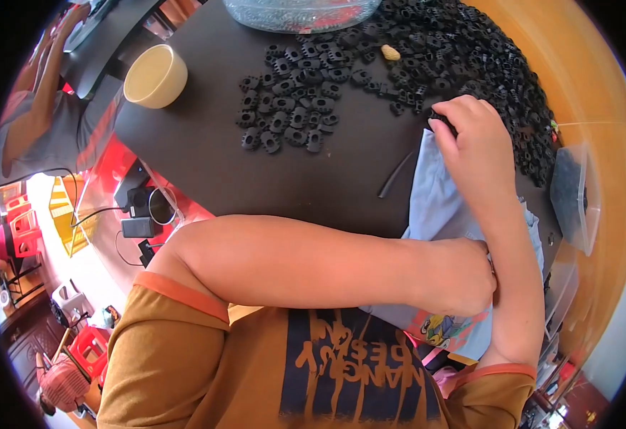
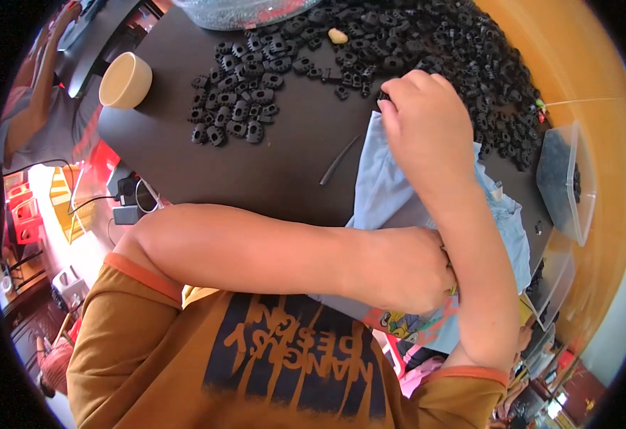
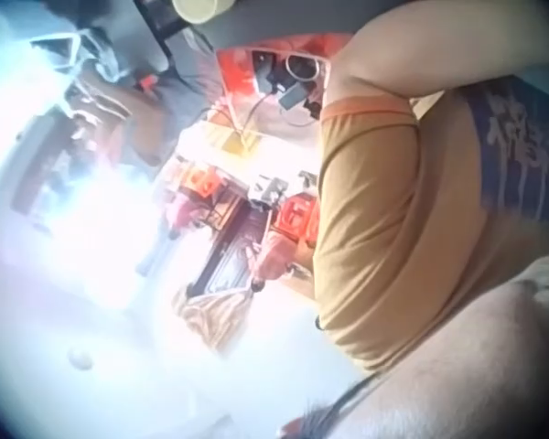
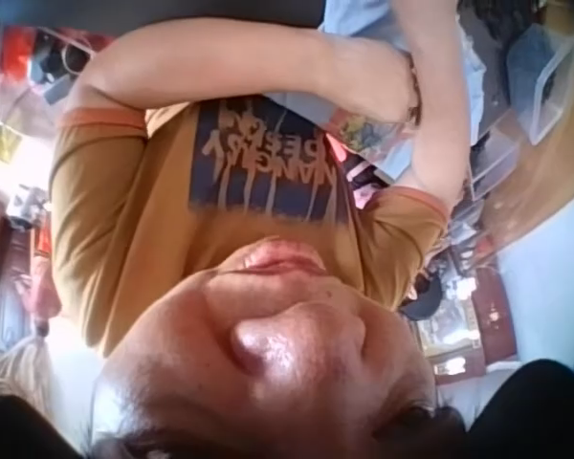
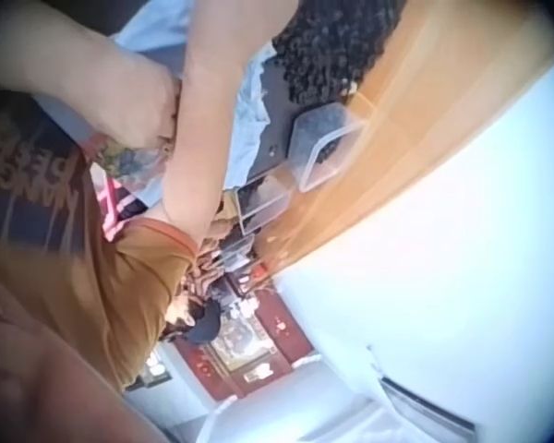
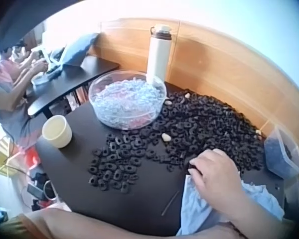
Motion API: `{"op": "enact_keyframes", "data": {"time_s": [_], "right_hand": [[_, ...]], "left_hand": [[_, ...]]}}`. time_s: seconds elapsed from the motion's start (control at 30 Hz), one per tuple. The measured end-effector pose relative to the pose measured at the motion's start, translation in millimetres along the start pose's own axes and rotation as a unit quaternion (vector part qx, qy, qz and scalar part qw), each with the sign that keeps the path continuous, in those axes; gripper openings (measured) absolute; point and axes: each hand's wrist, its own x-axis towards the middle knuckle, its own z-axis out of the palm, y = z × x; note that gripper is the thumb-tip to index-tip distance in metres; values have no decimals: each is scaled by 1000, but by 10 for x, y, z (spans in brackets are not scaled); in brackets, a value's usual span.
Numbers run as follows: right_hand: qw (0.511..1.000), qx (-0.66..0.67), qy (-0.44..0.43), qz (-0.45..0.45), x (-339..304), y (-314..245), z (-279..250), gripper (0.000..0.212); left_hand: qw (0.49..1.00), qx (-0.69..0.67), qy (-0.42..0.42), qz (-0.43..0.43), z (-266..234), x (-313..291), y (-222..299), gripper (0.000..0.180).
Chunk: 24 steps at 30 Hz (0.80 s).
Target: Manual assembly of small black plastic components, possibly for garments, at a workshop table.
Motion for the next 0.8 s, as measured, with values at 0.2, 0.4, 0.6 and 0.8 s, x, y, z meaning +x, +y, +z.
{"op": "enact_keyframes", "data": {"time_s": [0.2, 0.4, 0.6, 0.8], "right_hand": [[924, 285, 73, 246, -285, -58, -233, 15], [810, 399, 175, 393, -1119, 151, -681, 22], [719, 556, 243, 339, -1646, 683, -713, 31], [715, 608, 207, 278, -1766, 827, -663, 35]], "left_hand": [[998, -4, -52, -34, -79, -5, -5, 8], [995, 40, -75, -55, -212, 37, -142, 11], [989, 83, -54, -111, -154, 58, -335, 8], [982, 78, -67, -158, -212, 122, -315, 14]]}}
